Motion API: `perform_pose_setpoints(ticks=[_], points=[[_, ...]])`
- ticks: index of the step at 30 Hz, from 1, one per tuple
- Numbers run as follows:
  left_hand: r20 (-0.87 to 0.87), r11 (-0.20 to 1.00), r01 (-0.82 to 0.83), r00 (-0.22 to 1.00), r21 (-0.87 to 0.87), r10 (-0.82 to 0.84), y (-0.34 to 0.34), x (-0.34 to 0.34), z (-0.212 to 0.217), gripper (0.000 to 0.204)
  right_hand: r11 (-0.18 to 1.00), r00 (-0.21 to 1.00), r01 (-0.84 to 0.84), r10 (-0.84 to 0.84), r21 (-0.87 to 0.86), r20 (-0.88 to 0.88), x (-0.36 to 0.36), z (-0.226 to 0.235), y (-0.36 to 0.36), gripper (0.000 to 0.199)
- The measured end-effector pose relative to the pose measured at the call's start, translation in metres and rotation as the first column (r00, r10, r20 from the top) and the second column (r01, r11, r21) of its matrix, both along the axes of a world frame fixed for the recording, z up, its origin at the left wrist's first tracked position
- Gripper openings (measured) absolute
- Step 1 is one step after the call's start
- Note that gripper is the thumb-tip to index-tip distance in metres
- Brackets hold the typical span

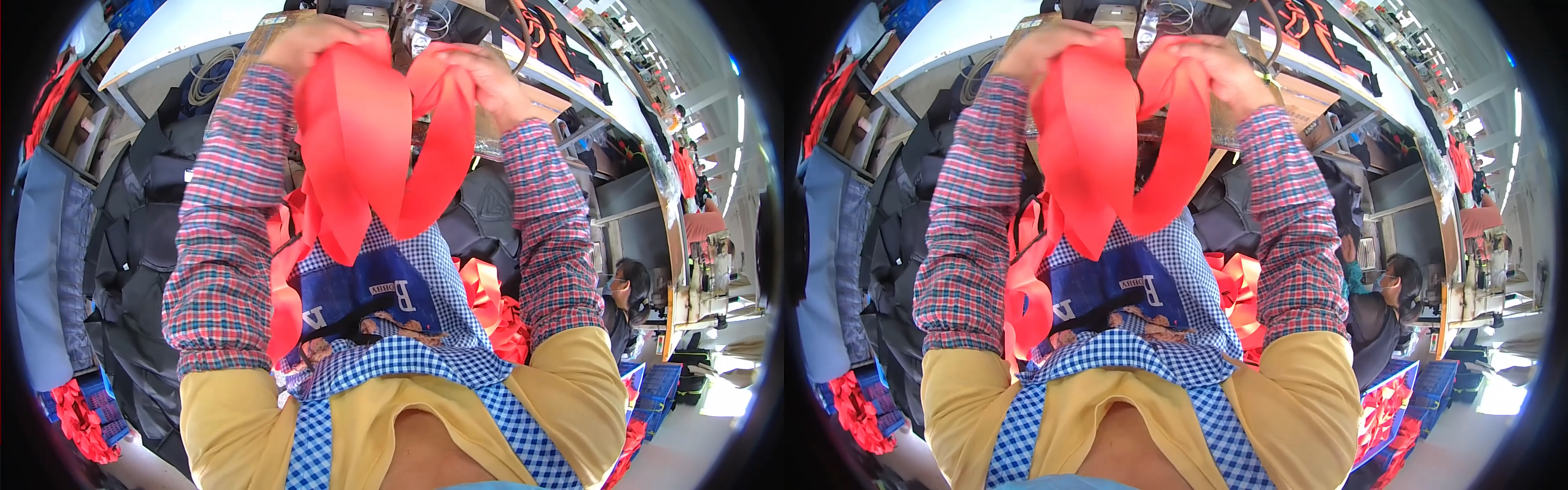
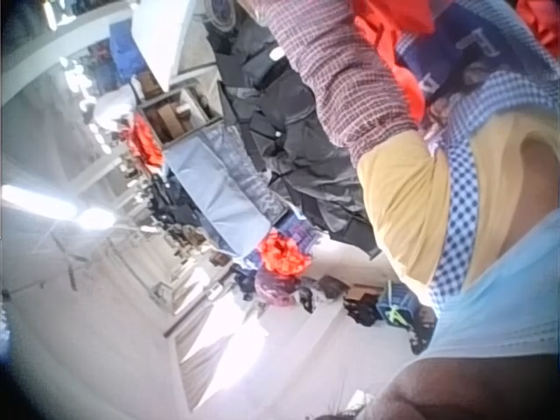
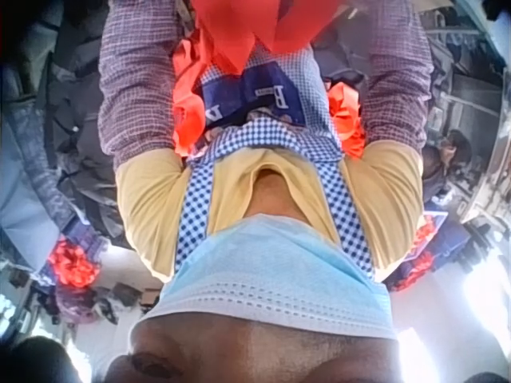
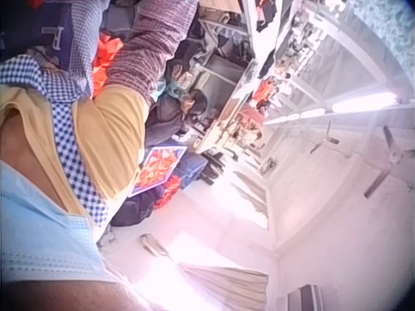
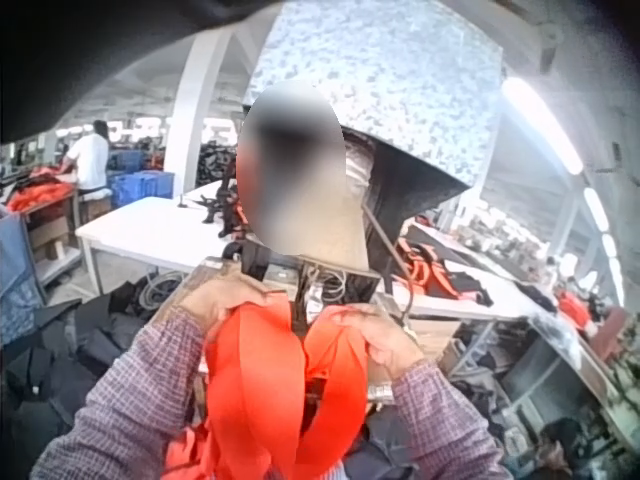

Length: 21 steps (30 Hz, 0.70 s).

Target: Assembling and inspecting red fabric components with black straps at a manufacturing workstation.

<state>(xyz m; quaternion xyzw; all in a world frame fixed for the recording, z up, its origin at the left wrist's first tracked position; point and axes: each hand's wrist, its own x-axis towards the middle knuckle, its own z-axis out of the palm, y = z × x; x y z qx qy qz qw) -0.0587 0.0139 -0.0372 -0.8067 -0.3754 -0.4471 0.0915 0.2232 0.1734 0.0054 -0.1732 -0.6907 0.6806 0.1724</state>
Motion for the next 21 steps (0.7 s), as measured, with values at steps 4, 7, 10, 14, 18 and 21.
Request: perform_pose_setpoints(ticks=[4,7,10,14,18,21], points=[[0.644,0.557,0.352,0.571,-0.752,0.510,-0.029,0.033,0.025,0.039,0.981,0.978,-0.190,0.185,0.045,0.097,0.066,0.016,-0.009,0.034],[0.486,0.767,0.277,0.872,-0.579,0.052,-0.048,0.064,0.020,0.038,0.904,0.982,-0.152,0.093,0.400,0.165,0.068,0.029,-0.073,0.045],[0.597,0.594,0.411,0.788,-0.692,0.150,-0.071,0.158,0.072,0.039,0.951,0.989,-0.141,0.123,0.275,0.081,0.072,0.020,-0.125,0.037],[0.485,0.677,0.289,0.867,-0.677,0.115,-0.098,0.184,0.055,0.039,0.958,0.993,-0.050,0.079,0.283,-0.091,0.103,0.045,-0.133,0.020],[0.624,0.559,0.485,0.778,-0.672,0.075,-0.126,0.218,0.078,0.030,0.995,0.965,-0.018,0.042,0.094,-0.257,0.154,0.057,-0.126,0.022],[0.441,0.644,0.288,0.894,-0.709,0.085,-0.133,0.225,0.098,0.026,0.988,0.996,0.030,-0.017,0.151,-0.086,0.181,0.064,-0.115,0.029]])
